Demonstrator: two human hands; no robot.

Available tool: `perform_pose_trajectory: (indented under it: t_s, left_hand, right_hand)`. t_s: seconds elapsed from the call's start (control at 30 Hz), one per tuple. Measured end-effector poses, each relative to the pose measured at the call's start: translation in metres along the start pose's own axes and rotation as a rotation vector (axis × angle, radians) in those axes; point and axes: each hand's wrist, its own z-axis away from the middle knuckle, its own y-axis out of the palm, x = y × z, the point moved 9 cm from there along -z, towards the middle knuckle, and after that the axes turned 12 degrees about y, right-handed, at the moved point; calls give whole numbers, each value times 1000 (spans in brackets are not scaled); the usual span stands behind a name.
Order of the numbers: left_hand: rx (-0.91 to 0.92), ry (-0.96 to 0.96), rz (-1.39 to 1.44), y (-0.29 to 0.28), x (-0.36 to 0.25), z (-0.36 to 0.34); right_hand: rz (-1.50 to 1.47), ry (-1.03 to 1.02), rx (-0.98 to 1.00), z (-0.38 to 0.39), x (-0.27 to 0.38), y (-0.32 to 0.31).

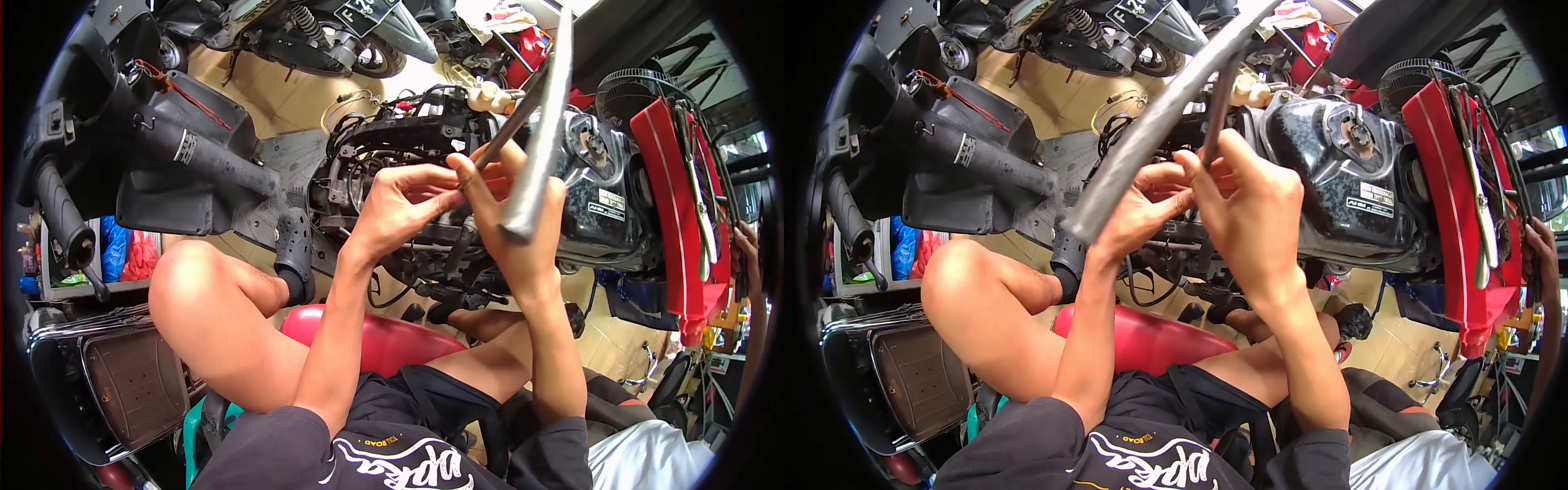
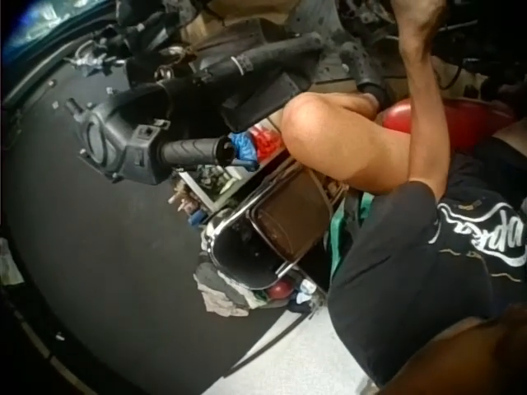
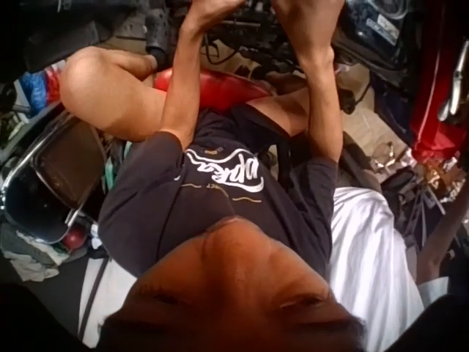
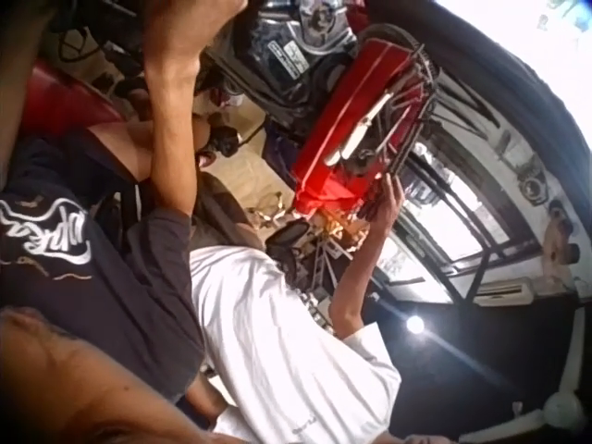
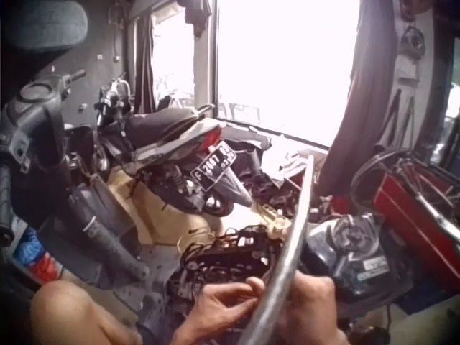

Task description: The person works on a disassembled scooter, using a T-handle wrench on the engine area and disconnecting tubes, wires, and components from the frame by hand.

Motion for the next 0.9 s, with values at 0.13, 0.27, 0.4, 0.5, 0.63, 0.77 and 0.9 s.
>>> perform_pose_trajectory:
  t_s: [0.13, 0.27, 0.4, 0.5, 0.63, 0.77, 0.9]
  left_hand:
    - [79, -156, 24, -7, 18, 1]
    - [310, -141, -167, -8, 17, -5]
    - [220, -165, -180, -28, 38, 10]
    - [124, -143, -265, -25, 52, 23]
    - [53, -76, -288, -6, 54, 29]
    - [15, 33, -425, -6, 43, 37]
    - [9, 3, -407, -13, 45, 38]
  right_hand:
    - [-21, -15, 67, -10, 1, 3]
    - [157, -23, -24, -13, 11, -14]
    - [133, 18, -141, -30, 40, -48]
    - [139, -19, -282, -36, 79, -98]
    - [28, 102, -130, -34, 103, -161]
    - [390, 73, -158, -10, 105, -204]
    - [589, 179, -370, -4, 93, -273]
